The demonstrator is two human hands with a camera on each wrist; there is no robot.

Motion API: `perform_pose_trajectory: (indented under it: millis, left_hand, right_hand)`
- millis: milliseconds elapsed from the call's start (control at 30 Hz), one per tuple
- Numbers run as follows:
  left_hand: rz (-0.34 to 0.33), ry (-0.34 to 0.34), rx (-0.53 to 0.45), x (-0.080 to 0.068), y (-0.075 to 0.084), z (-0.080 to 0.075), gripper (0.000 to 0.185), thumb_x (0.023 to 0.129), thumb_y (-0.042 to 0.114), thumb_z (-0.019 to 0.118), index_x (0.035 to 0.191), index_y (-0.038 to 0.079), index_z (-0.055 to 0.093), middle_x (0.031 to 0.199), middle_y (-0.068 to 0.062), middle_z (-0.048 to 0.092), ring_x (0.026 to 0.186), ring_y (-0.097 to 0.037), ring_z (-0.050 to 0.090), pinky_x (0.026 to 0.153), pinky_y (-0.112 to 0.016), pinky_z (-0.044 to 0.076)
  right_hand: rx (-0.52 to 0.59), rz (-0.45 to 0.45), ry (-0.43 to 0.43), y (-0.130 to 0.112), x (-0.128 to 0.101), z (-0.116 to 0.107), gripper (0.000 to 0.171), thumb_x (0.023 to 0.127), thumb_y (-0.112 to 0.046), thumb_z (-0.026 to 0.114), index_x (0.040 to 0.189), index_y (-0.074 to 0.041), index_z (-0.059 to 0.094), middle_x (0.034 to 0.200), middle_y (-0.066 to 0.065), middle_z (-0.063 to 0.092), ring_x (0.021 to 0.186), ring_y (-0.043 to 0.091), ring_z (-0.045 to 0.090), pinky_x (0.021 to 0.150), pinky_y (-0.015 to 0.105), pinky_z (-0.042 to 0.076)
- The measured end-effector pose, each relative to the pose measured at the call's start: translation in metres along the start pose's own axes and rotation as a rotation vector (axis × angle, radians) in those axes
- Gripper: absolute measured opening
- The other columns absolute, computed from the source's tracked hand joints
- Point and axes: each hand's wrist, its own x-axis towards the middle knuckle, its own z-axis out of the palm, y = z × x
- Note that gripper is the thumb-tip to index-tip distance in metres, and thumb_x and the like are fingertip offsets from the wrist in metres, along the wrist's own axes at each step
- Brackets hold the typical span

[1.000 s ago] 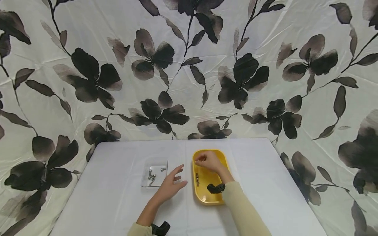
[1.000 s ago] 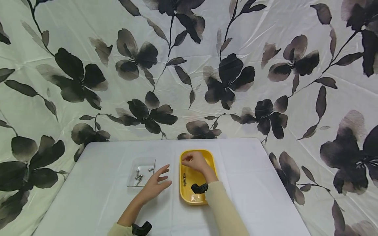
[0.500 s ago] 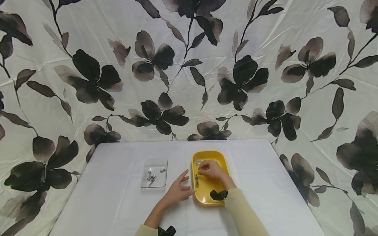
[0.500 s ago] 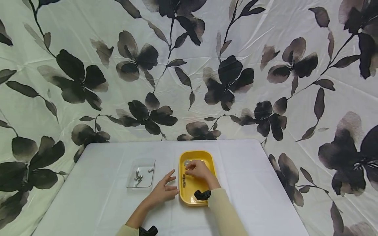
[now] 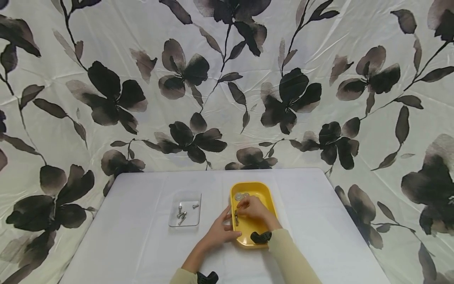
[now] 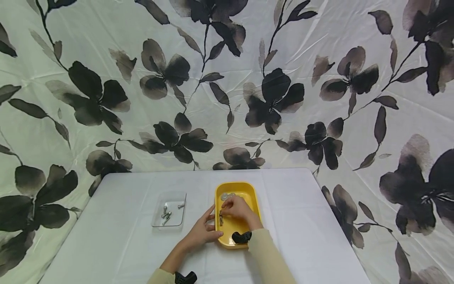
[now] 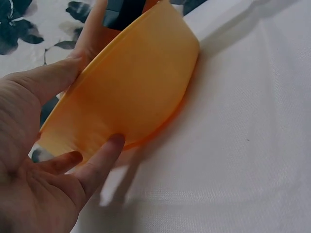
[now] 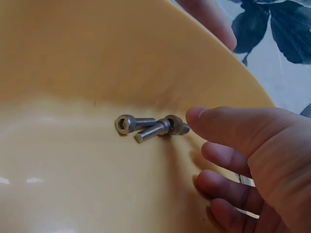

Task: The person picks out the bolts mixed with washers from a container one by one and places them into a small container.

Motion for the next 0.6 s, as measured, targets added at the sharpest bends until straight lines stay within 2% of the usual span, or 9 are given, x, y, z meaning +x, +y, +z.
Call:
perform_pose_trajectory:
  millis: [400, 600]
  left_hand:
    - [-0.021, 0.024, -0.064, -0.0021, -0.0052, 0.0037, 0.103, 0.082, 0.01, 0.079, 0.157, 0.018, 0.011, 0.144, -0.028, 0.037, 0.117, -0.041, 0.054, 0.081, -0.037, 0.057]
    - [-0.019, 0.015, -0.083, -0.0028, 0.0005, 0.0041, 0.101, 0.083, 0.009, 0.078, 0.157, 0.019, 0.011, 0.145, -0.028, 0.036, 0.119, -0.041, 0.053, 0.08, -0.037, 0.057]
  right_hand:
    - [-0.134, 0.095, -0.038, -0.0057, 0.0034, 0.0106, 0.02, 0.078, -0.025, 0.081, 0.094, -0.015, 0.073, 0.072, -0.004, 0.062, 0.067, 0.014, 0.056, 0.061, 0.028, 0.049]
    - [-0.139, 0.078, -0.005, -0.004, 0.0077, 0.0083, 0.017, 0.081, -0.013, 0.075, 0.098, -0.012, 0.075, 0.08, -0.006, 0.063, 0.073, 0.015, 0.056, 0.065, 0.027, 0.05]
